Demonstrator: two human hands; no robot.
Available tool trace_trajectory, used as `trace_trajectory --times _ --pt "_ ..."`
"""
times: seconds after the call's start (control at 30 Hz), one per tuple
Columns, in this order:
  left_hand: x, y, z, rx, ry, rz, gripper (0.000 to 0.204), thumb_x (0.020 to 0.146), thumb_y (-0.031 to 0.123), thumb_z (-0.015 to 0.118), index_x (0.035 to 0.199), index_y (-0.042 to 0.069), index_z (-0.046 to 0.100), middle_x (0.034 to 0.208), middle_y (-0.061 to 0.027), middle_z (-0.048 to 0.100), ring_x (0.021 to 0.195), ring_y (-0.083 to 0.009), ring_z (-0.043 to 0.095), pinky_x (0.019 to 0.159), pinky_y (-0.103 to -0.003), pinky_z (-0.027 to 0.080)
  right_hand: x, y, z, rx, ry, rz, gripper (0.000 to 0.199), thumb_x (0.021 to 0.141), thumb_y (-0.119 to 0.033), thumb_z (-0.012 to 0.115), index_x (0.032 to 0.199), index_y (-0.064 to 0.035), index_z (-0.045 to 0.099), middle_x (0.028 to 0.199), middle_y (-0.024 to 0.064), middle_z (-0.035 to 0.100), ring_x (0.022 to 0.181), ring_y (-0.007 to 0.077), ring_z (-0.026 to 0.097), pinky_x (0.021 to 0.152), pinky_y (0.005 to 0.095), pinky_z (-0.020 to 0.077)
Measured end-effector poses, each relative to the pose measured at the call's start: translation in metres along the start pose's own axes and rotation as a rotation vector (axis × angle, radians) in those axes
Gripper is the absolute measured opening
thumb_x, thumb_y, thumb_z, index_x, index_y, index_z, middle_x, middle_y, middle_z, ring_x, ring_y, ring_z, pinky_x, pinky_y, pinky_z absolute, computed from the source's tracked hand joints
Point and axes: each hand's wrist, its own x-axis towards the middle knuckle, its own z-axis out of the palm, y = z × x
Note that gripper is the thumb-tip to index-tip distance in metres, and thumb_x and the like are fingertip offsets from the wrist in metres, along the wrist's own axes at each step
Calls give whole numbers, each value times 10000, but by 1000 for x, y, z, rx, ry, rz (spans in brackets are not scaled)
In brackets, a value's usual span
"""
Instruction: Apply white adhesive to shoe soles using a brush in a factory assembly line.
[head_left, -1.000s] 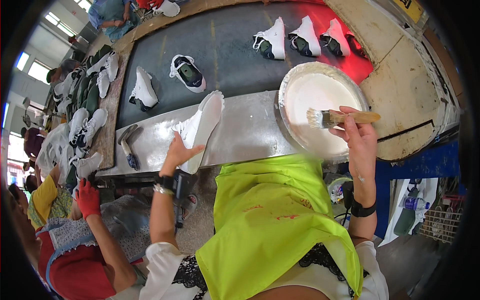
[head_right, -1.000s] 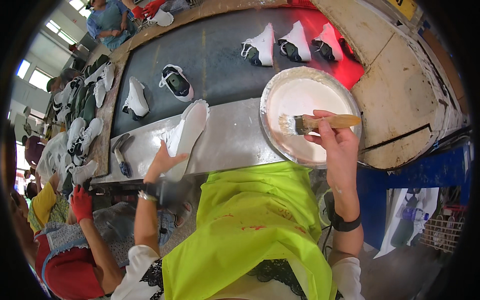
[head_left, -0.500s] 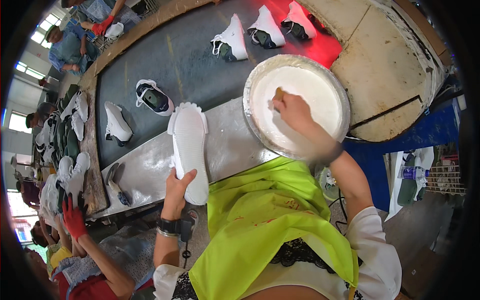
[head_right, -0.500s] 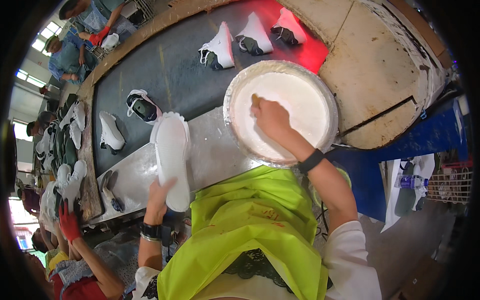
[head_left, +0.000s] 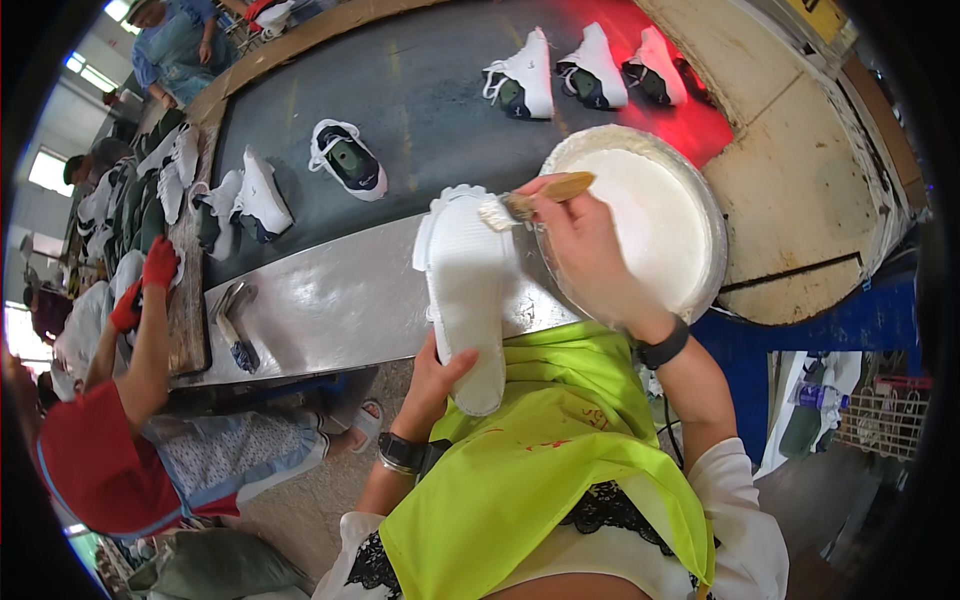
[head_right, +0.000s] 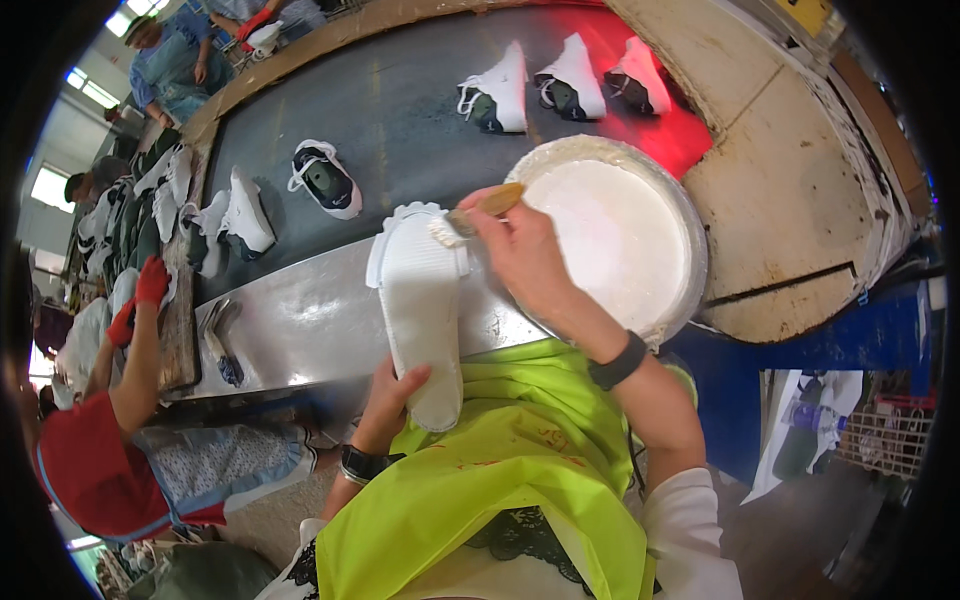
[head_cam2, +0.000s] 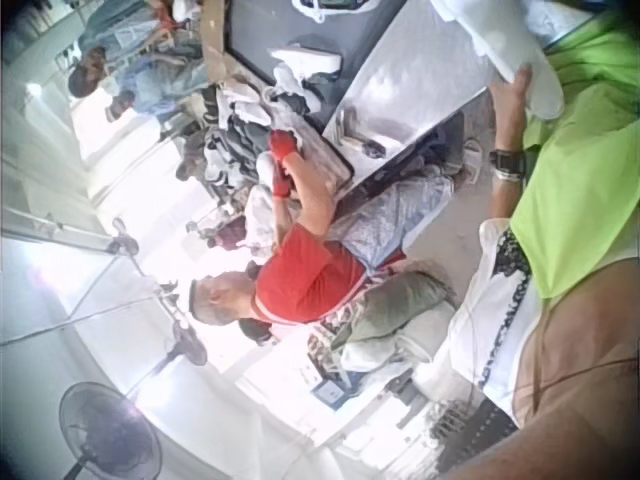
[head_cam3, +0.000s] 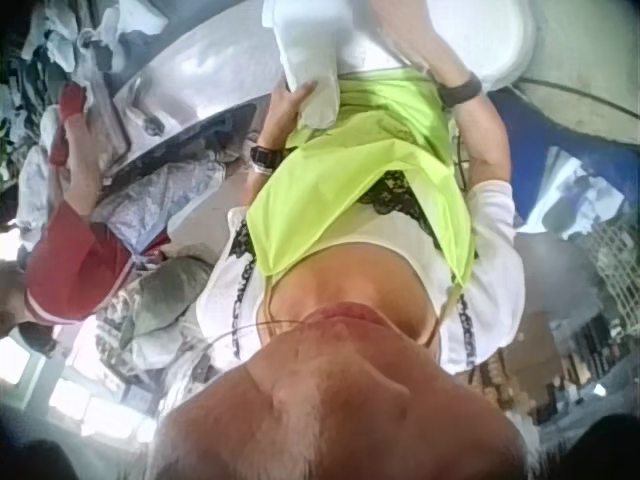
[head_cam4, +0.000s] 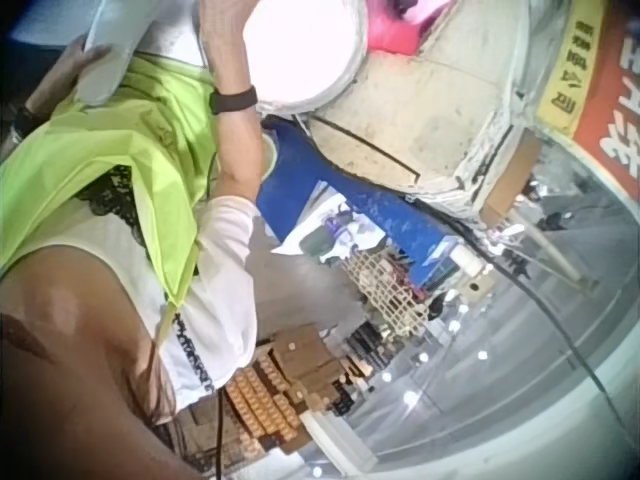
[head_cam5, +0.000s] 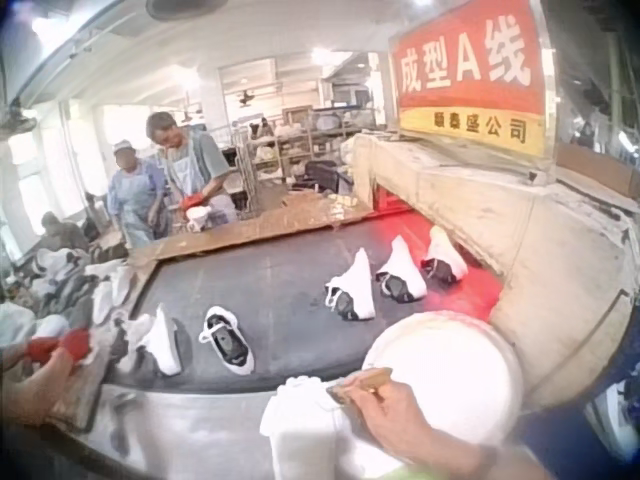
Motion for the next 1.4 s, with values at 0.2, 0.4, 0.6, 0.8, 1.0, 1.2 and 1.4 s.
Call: trace_trajectory --times 0.2,0.4,0.6,0.8,1.0,1.2,1.4 --pt "1 0 1 -32 -14 44 683 807 233 723 1357 -2 391 1212 -114 553 1098 -194 533 942 -342 433 -21 -15 34 -183 -315 31 187 926 -161 550 1006 -12 631 773 145 645 728 206 647 678 310 493" --pt "3 1 1 -33 -33 25 706 804 237 728 1372 6 379 1230 -111 546 1121 -196 524 950 -343 429 40 10 38 -239 -125 -20 261 932 -238 538 980 5 619 779 187 655 730 305 661 667 365 492" --pt "6 -2 -1 -55 0 20 706 794 219 733 1372 19 380 1226 -112 548 1109 -194 530 939 -340 439 -23 6 23 -460 5 65 226 925 -191 534 956 21 605 771 224 641 748 396 634 641 413 489" --pt "7 2 5 40 28 44 708 780 204 741 1363 28 381 1216 -120 554 1087 -199 546 908 -339 463 -2 -12 32 -410 7 -34 201 922 -169 539 938 19 607 750 217 637 714 405 624 610 419 485" --pt "14 -6 11 163 95 88 737 756 241 766 1348 15 389 1214 -140 562 1069 -203 559 898 -340 469 19 -18 60 -454 -117 -115 158 913 -143 531 959 -5 594 804 197 619 775 383 599 704 442 456" --pt "15 -5 11 175 114 142 725 751 235 768 1323 -17 400 1180 -143 580 1036 -204 575 876 -336 478 18 -43 59 -530 -494 -34 180 930 -149 541 1015 -4 605 862 144 663 797 252 649 738 330 490" --pt "11 0 11 104 103 116 711 749 223 770 1314 -13 409 1146 -132 588 1002 -194 581 863 -330 482 47 -43 52 -613 -684 3 233 927 -184 549 1013 23 615 854 172 666 811 276 656 735 357 490"
